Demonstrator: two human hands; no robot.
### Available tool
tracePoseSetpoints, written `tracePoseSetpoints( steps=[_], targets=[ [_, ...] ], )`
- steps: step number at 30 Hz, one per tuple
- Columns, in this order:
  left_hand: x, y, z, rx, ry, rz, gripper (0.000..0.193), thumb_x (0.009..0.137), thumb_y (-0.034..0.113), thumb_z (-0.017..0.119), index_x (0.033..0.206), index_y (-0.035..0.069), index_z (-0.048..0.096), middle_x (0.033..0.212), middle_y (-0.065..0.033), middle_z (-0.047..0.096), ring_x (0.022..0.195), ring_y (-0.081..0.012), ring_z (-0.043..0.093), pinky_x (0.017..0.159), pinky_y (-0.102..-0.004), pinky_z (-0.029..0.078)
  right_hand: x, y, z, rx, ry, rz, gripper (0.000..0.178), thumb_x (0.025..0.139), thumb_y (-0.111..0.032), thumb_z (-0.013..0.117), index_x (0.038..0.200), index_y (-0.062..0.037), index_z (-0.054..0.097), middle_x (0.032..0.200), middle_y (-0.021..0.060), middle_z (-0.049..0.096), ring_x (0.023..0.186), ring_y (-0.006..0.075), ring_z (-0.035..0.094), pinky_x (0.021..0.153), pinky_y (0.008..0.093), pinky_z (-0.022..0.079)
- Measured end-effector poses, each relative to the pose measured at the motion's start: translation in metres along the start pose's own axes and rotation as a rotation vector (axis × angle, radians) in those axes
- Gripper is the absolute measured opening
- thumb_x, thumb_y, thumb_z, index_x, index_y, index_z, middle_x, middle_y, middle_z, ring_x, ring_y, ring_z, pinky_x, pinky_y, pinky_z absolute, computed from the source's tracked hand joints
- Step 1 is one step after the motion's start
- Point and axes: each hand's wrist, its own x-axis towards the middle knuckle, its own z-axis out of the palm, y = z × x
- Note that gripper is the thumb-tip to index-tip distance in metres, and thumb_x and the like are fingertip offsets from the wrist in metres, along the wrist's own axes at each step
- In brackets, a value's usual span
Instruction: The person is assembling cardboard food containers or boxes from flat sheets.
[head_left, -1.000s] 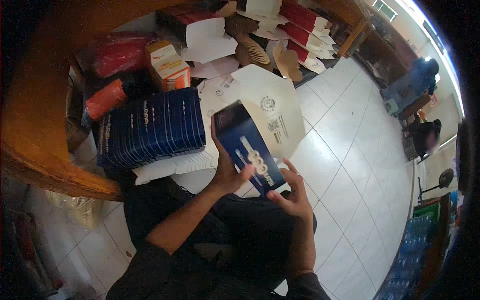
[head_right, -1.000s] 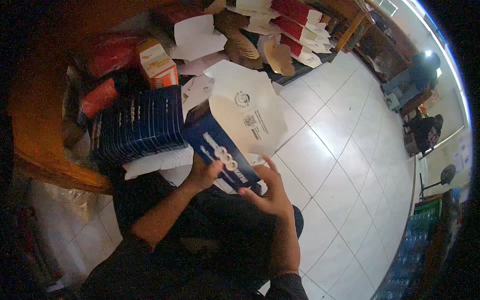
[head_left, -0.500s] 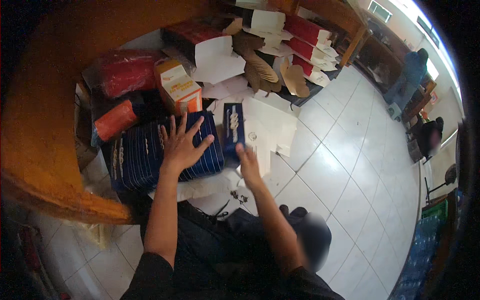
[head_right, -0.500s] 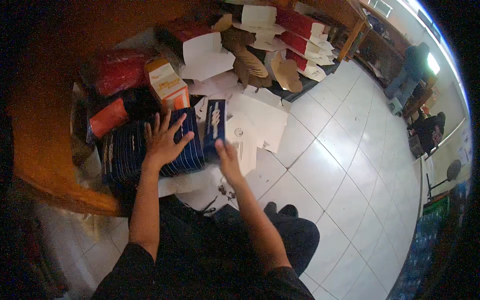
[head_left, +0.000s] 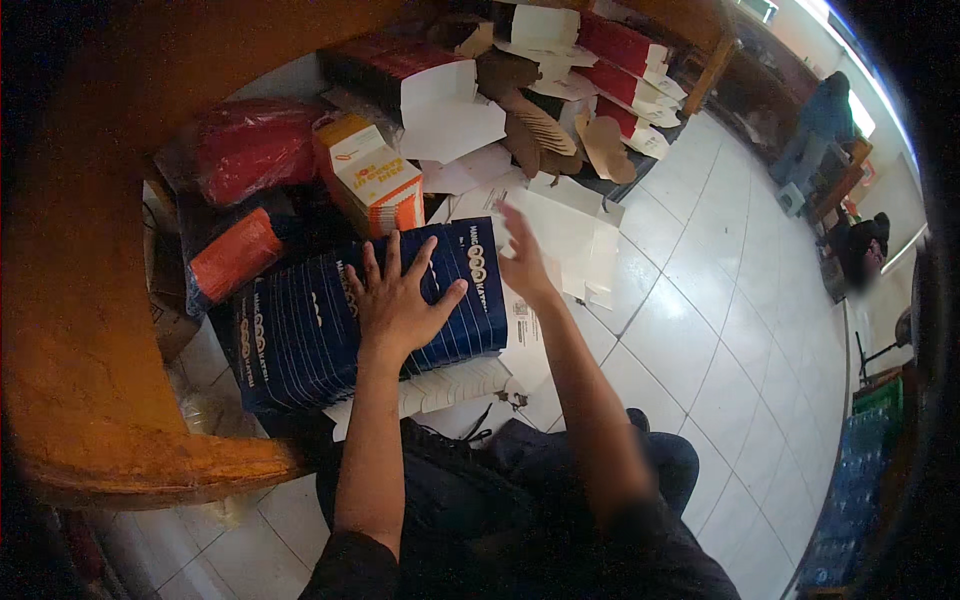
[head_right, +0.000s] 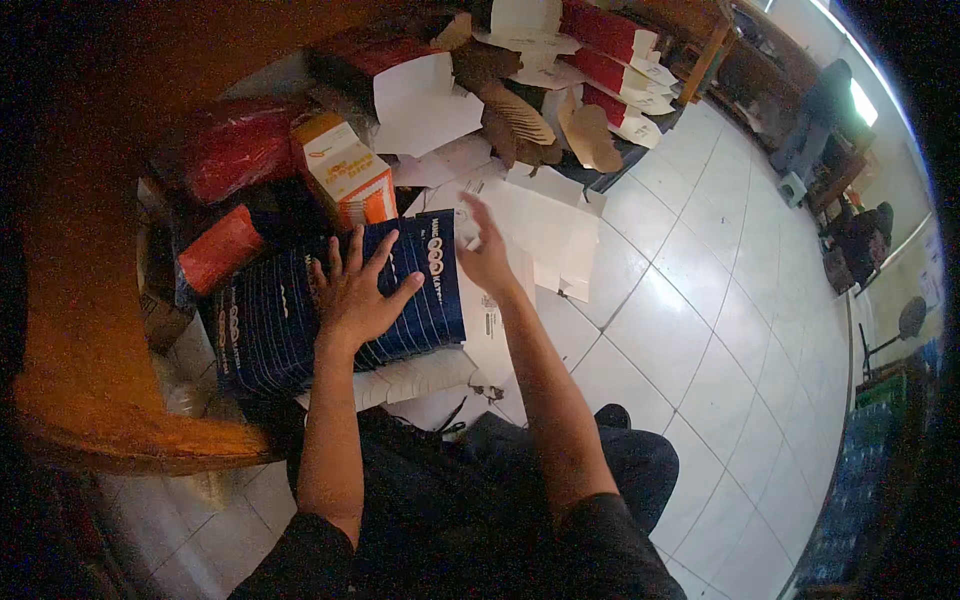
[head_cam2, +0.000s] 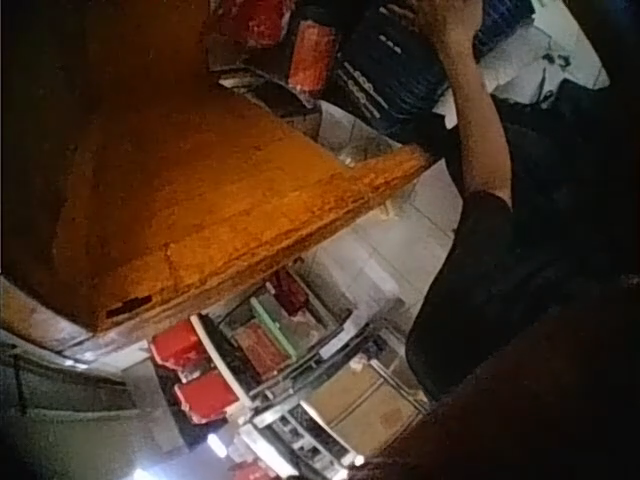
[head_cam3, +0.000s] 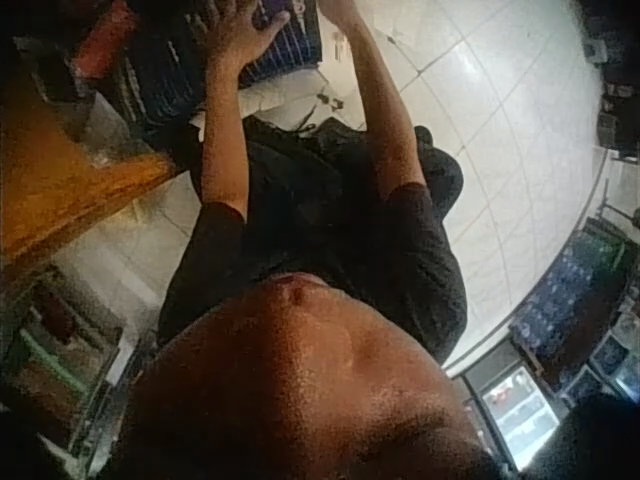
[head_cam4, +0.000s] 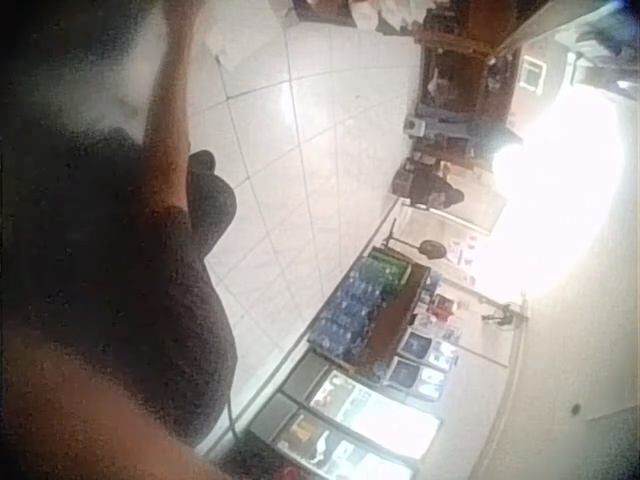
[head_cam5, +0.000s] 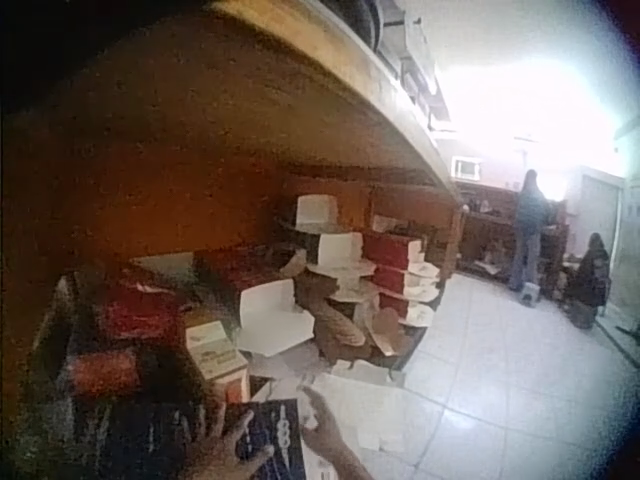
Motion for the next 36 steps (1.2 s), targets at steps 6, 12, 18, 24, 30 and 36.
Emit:
tracePoseSetpoints(
  steps=[6,12,18,24,30,36],
  targets=[
    [0.001,0.0,-0.006,-0.005,-0.029,-0.007,0.081,0.082,0.077,0.045,0.151,0.037,0.03,0.162,-0.0098,0.016,0.148,-0.0397,0.01,0.116,-0.0629,0.001,0.021,0.017,0.001,0.284,-0.51,0.245,0.036,0.084,0.003,0.066,0.12,0.0005,0.058,0.109,0.0072,0.065,0.102,0.0137,0.061,0.089,0.0275,0.05],
    [0.003,0.006,-0.015,0.005,-0.108,-0.022,0.079,0.083,0.075,0.046,0.15,0.036,0.03,0.162,-0.0083,0.014,0.148,-0.0387,0.008,0.117,-0.0614,0.002,0.021,0.023,-0.003,0.244,-0.535,0.258,0.044,0.078,0.006,0.063,0.121,0.0012,0.058,0.116,0.0064,0.064,0.103,0.0132,0.06,0.093,0.0292,0.05],
    [0.003,0.013,-0.027,-0.017,-0.152,-0.035,0.078,0.084,0.072,0.048,0.151,0.036,0.029,0.162,-0.0081,0.013,0.149,-0.0369,0.006,0.119,-0.0591,0.0,0.024,0.013,-0.005,0.256,-0.592,0.234,0.021,0.09,0.002,0.06,0.111,0.0003,0.063,0.099,0.0009,0.068,0.089,0.0081,0.061,0.081,0.0247,0.052],
    [0.004,0.012,-0.023,0.033,-0.179,-0.04,0.079,0.085,0.074,0.046,0.152,0.037,0.025,0.162,-0.0073,0.011,0.149,-0.0373,0.006,0.118,-0.0596,-0.001,0.015,0.013,0.002,0.366,-0.507,0.397,0.024,0.089,-0.002,0.064,0.113,0.0017,0.066,0.101,0.0044,0.07,0.089,0.0115,0.062,0.081,0.0269,0.052],
    [0.004,0.013,-0.021,0.045,-0.173,-0.035,0.08,0.084,0.075,0.045,0.152,0.039,0.023,0.163,-0.0061,0.011,0.149,-0.0376,0.006,0.118,-0.0604,0.0,0.024,0.022,-0.01,0.369,-0.645,0.311,0.031,0.087,-0.003,0.063,0.118,0.0019,0.063,0.107,0.0048,0.069,0.094,0.0124,0.062,0.085,0.0267,0.052],
    [0.003,0.009,-0.017,-0.001,-0.121,-0.032,0.08,0.082,0.076,0.048,0.15,0.039,0.03,0.162,-0.0056,0.014,0.148,-0.038,0.008,0.118,-0.0601,0.001,0.013,0.023,-0.011,0.304,-0.574,0.329,0.038,0.086,-0.006,0.064,0.124,0.0026,0.061,0.114,0.0057,0.068,0.101,0.0125,0.062,0.094,0.0298,0.049]
  ],
)
